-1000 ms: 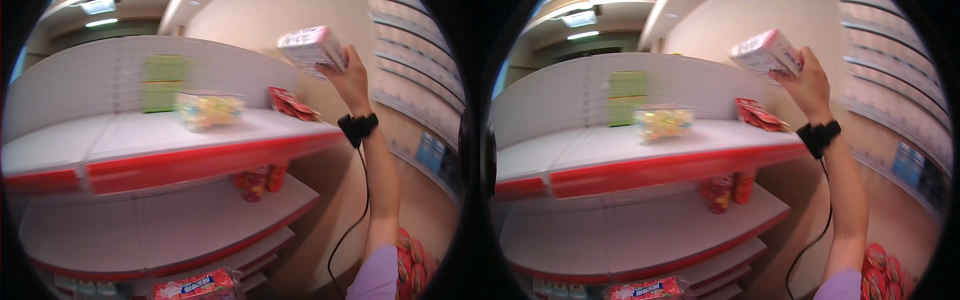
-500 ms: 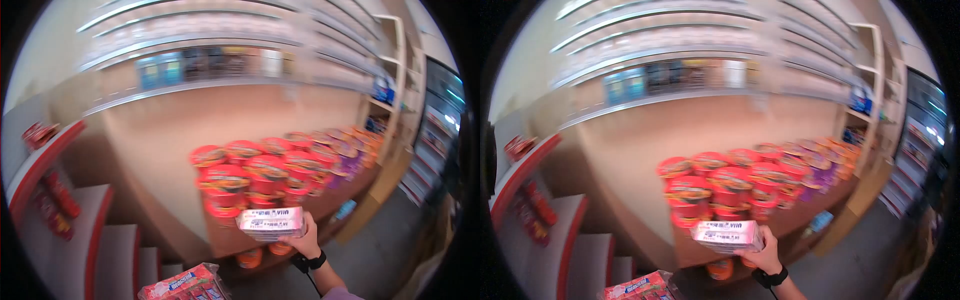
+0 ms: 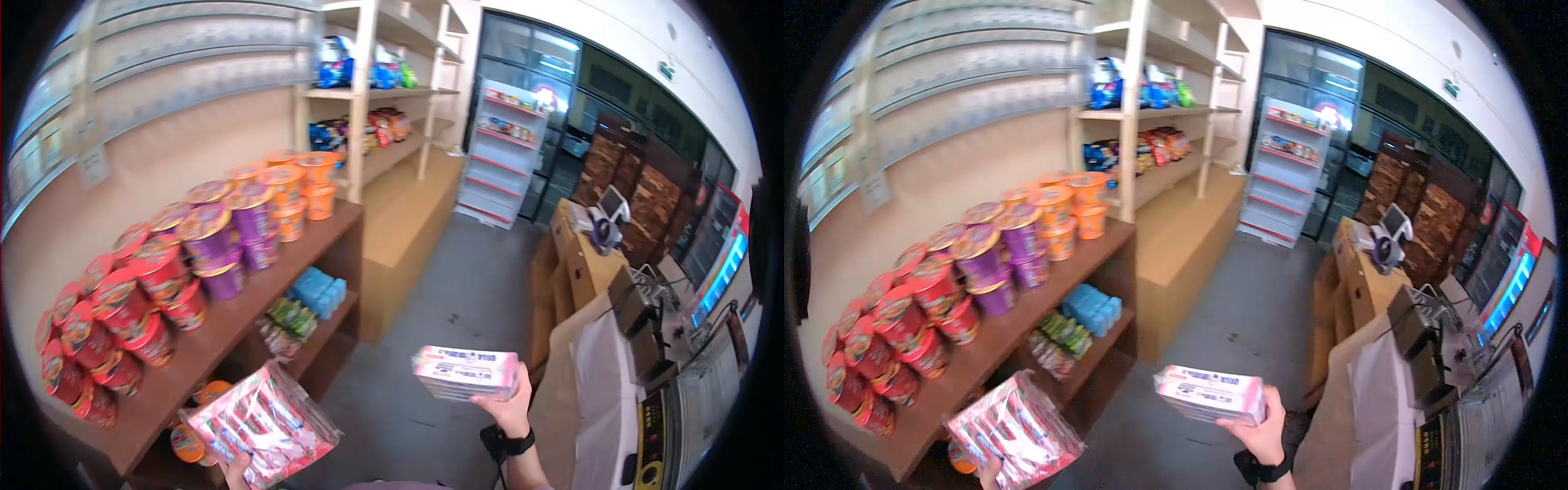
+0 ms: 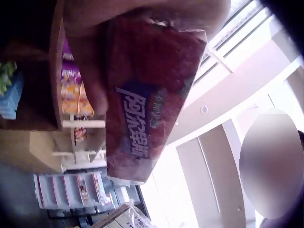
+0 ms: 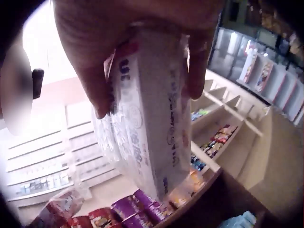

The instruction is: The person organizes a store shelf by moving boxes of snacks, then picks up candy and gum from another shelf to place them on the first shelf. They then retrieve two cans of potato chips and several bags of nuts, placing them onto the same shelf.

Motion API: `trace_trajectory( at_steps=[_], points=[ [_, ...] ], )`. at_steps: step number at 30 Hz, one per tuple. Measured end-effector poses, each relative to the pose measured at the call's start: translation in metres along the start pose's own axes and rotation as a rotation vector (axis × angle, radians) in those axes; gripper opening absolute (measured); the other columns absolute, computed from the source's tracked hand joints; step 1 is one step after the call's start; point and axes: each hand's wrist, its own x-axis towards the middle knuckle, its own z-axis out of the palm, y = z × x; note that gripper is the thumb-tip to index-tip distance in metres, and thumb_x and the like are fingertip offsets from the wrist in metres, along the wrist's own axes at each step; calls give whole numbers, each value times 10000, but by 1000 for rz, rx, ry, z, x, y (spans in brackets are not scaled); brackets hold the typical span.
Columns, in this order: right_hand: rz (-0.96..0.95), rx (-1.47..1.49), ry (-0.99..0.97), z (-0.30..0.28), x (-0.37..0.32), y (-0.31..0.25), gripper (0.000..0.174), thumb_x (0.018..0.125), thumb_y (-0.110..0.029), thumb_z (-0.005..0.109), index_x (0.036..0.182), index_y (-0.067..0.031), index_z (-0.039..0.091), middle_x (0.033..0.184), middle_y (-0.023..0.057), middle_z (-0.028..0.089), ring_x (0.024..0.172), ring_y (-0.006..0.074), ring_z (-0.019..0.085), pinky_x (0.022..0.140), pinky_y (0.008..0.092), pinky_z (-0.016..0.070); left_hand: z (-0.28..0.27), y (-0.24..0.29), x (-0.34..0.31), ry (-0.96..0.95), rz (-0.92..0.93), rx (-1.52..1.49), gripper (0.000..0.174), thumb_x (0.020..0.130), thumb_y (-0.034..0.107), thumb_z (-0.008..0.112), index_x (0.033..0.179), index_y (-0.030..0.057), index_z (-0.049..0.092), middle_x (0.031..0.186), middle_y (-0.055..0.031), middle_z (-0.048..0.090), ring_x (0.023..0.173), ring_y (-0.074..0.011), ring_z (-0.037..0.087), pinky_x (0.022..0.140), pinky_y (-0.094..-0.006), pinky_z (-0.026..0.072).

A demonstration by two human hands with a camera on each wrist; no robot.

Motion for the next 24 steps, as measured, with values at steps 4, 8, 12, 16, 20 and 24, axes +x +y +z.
trace_trajectory(
  at_steps=[4, 8, 12, 16, 20, 24],
  points=[
    [210, 173, 380, -65, -12, 29, 665, 613, -27, 809, 1162, 12, 436, 1061, 98, 576, 979, 176, 577, 886, 324, 459, 87, -39, 43, -266, -131, -25, 627, 822, 82, 606, 1362, -4, 299, 1274, -146, 465, 1155, -273, 479, 967, -415, 412],
    [240, 171, 721, -101, -9, 77, 638, 680, -28, 718, 1240, 22, 416, 1111, 106, 574, 1003, 194, 578, 909, 319, 449, 157, -83, 79, -363, -138, 144, 601, 831, 93, 598, 1348, -16, 313, 1267, -143, 475, 1145, -282, 492, 949, -422, 429],
    [285, 193, 943, -133, 29, 143, 524, 818, -110, 636, 1276, 2, 408, 1149, 104, 568, 1017, 194, 584, 897, 333, 471, 250, -143, 133, -429, -203, 87, 572, 837, 98, 588, 1332, -27, 329, 1252, -139, 490, 1118, -290, 517, 928, -406, 448],
    [287, 331, 1023, -162, 107, 182, 485, 879, -170, 594, 1294, -11, 401, 1173, 99, 564, 1043, 193, 582, 882, 334, 484, 316, -212, 215, -406, -391, 130, 516, 839, 110, 578, 1312, 13, 398, 1210, -124, 528, 1102, -252, 533, 922, -392, 456],
    [323, 394, 1155, -203, 184, 214, 451, 907, -239, 563, 1283, -27, 434, 1183, 78, 575, 1044, 181, 587, 884, 324, 484, 438, -267, 267, -623, -339, -6, 549, 808, 156, 588, 1296, 2, 391, 1201, -105, 539, 1101, -229, 545, 946, -344, 430],
    [241, 273, 1249, -241, 222, 239, 450, 899, -276, 563, 1261, -30, 462, 1162, 72, 590, 1008, 167, 605, 836, 307, 488, 574, -295, 282, -711, -409, -29, 504, 811, 86, 565, 1281, 5, 402, 1200, -99, 542, 1093, -226, 549, 947, -361, 434]
  ],
)
